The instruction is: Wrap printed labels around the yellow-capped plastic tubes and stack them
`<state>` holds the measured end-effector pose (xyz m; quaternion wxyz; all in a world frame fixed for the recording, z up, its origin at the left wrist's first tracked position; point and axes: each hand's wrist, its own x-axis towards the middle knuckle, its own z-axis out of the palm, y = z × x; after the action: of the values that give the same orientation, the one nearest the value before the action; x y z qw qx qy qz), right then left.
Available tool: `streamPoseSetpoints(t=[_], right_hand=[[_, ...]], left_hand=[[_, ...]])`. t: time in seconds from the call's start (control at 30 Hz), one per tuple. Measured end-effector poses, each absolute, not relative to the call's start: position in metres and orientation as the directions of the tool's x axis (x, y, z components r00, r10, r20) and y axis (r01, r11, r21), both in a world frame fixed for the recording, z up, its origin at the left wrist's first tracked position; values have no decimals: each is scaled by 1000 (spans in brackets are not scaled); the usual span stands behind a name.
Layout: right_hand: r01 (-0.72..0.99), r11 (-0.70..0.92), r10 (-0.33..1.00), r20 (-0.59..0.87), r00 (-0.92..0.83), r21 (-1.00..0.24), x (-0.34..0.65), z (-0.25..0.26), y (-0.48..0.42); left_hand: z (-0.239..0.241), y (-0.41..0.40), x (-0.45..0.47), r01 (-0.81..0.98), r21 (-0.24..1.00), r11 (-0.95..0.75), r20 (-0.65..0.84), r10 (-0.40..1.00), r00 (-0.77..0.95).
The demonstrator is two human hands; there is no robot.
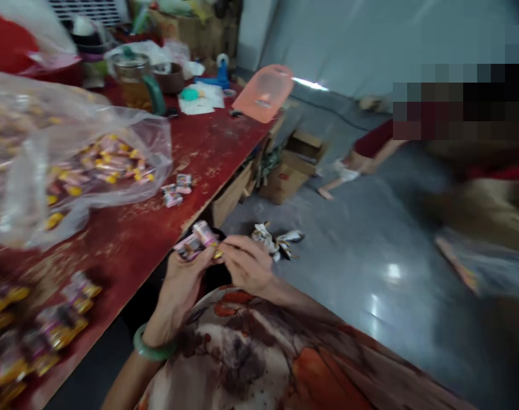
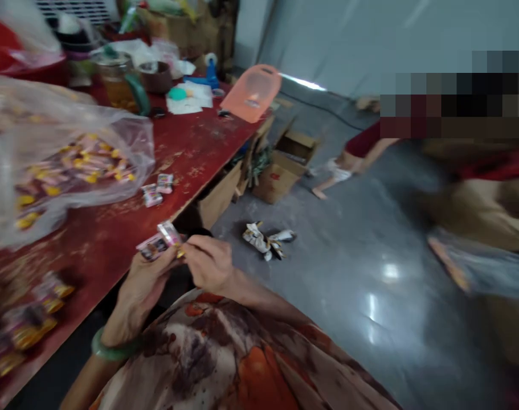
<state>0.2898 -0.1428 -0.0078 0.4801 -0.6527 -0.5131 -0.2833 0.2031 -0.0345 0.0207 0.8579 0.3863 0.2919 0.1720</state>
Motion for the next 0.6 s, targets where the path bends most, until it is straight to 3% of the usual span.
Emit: streamPoseSetpoints(t=[0.33, 0.43, 0.5, 0.6], right_hand=[[971, -5, 337, 914, 225, -237, 304, -17, -135], [975, -52, 413, 884, 218, -216, 304, -24, -137], [973, -89, 539, 811, 228, -214, 307, -29, -138], [930, -124, 630, 697, 343, -346, 313, -29, -138]], left_hand=[[17, -32, 213, 31, 776, 630, -461, 533, 710], [16, -29, 212, 48, 772, 634, -484, 536, 692], [14, -26, 212, 47, 775, 630, -487, 549, 679], [9, -21, 215, 34, 807, 590, -459, 589, 665]])
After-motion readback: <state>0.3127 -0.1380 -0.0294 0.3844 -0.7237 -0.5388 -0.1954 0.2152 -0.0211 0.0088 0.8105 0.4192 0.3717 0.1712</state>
